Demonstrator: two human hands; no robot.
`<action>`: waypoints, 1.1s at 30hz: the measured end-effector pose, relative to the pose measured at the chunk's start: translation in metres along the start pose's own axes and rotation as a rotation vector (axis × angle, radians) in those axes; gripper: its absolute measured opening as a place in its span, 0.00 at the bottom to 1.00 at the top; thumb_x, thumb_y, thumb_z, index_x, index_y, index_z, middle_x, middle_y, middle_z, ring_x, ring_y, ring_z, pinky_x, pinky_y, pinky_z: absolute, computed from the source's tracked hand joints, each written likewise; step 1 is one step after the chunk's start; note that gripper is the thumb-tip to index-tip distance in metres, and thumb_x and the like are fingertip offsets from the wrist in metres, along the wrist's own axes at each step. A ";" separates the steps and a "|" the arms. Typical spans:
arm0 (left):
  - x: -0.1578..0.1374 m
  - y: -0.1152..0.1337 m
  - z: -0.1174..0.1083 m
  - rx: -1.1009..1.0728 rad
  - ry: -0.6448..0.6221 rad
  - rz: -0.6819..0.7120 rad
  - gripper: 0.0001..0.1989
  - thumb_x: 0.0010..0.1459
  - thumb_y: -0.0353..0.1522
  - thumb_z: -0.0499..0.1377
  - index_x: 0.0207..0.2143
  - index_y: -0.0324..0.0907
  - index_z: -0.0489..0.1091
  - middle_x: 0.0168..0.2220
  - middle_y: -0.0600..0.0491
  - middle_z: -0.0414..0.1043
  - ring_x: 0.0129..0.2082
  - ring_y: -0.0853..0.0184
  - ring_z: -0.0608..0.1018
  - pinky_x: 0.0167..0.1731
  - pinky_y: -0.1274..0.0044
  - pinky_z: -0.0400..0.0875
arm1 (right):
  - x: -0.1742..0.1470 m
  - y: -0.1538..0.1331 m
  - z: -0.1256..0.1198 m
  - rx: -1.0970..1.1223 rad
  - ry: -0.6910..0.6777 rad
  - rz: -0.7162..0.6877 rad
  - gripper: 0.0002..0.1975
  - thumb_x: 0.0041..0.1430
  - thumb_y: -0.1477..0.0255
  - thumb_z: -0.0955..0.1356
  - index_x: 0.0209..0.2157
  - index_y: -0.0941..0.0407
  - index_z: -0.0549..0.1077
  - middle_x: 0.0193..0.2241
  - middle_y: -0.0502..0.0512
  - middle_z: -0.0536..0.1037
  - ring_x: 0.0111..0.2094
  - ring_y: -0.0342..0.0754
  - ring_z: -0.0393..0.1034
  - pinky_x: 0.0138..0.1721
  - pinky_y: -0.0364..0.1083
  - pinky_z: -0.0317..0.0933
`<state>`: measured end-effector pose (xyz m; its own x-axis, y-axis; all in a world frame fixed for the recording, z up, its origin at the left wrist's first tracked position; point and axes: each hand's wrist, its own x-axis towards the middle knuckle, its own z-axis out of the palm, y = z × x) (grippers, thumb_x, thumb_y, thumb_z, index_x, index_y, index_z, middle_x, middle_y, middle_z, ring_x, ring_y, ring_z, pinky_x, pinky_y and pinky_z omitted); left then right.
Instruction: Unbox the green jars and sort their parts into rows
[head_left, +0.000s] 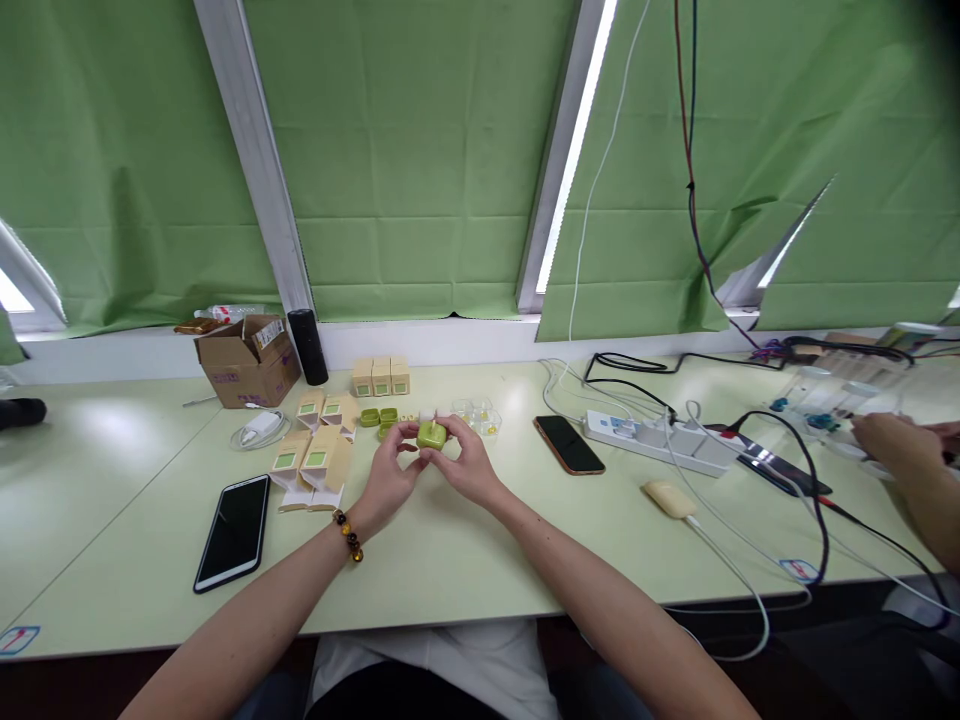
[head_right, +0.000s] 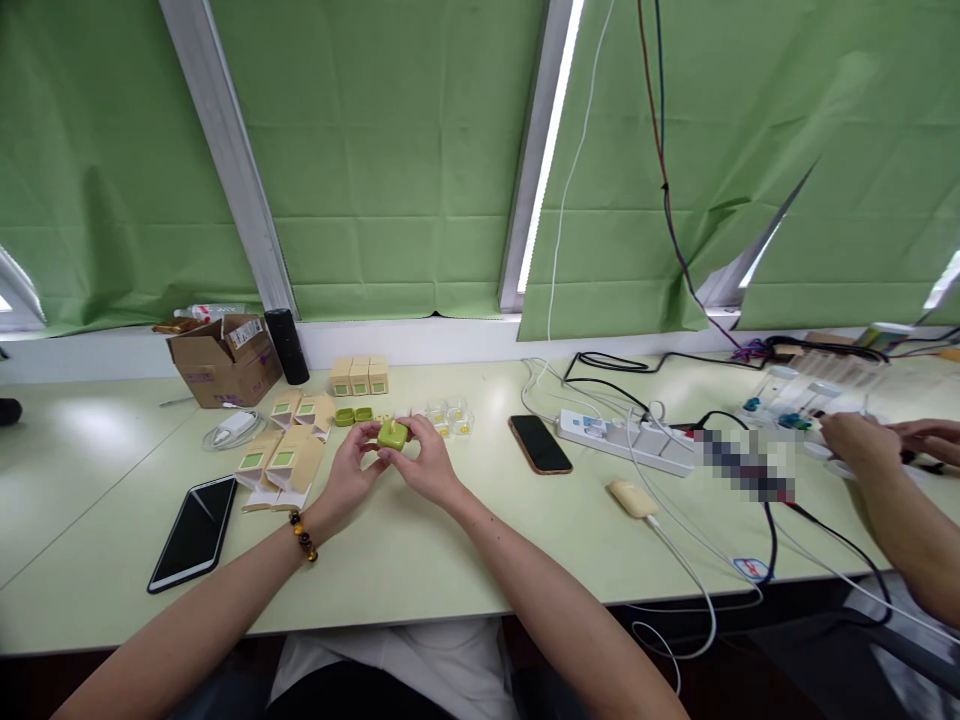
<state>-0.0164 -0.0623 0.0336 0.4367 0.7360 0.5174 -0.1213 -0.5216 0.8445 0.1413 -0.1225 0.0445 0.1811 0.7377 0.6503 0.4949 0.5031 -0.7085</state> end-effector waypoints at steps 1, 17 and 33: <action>-0.002 0.002 0.002 0.040 0.008 0.007 0.19 0.59 0.34 0.67 0.50 0.45 0.67 0.53 0.46 0.72 0.51 0.61 0.77 0.52 0.66 0.73 | 0.000 0.001 0.001 0.016 0.004 0.050 0.14 0.56 0.64 0.76 0.43 0.53 0.76 0.38 0.53 0.75 0.38 0.50 0.67 0.43 0.50 0.64; -0.007 0.001 -0.004 0.531 0.083 0.392 0.16 0.70 0.30 0.56 0.58 0.46 0.66 0.54 0.45 0.73 0.56 0.58 0.74 0.55 0.61 0.73 | 0.002 0.014 0.009 0.896 -0.182 0.508 0.22 0.53 0.53 0.79 0.36 0.58 0.80 0.31 0.55 0.80 0.31 0.44 0.72 0.35 0.45 0.66; 0.005 -0.004 -0.018 0.577 0.094 0.459 0.11 0.71 0.31 0.54 0.45 0.44 0.78 0.41 0.47 0.75 0.43 0.61 0.77 0.45 0.66 0.76 | 0.004 0.024 0.007 0.577 -0.174 0.372 0.25 0.54 0.55 0.78 0.48 0.53 0.78 0.38 0.53 0.79 0.33 0.47 0.78 0.34 0.49 0.76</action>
<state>-0.0296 -0.0490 0.0352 0.3738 0.4100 0.8320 0.2260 -0.9102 0.3470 0.1474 -0.1046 0.0282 0.0883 0.9440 0.3179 -0.1118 0.3265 -0.9386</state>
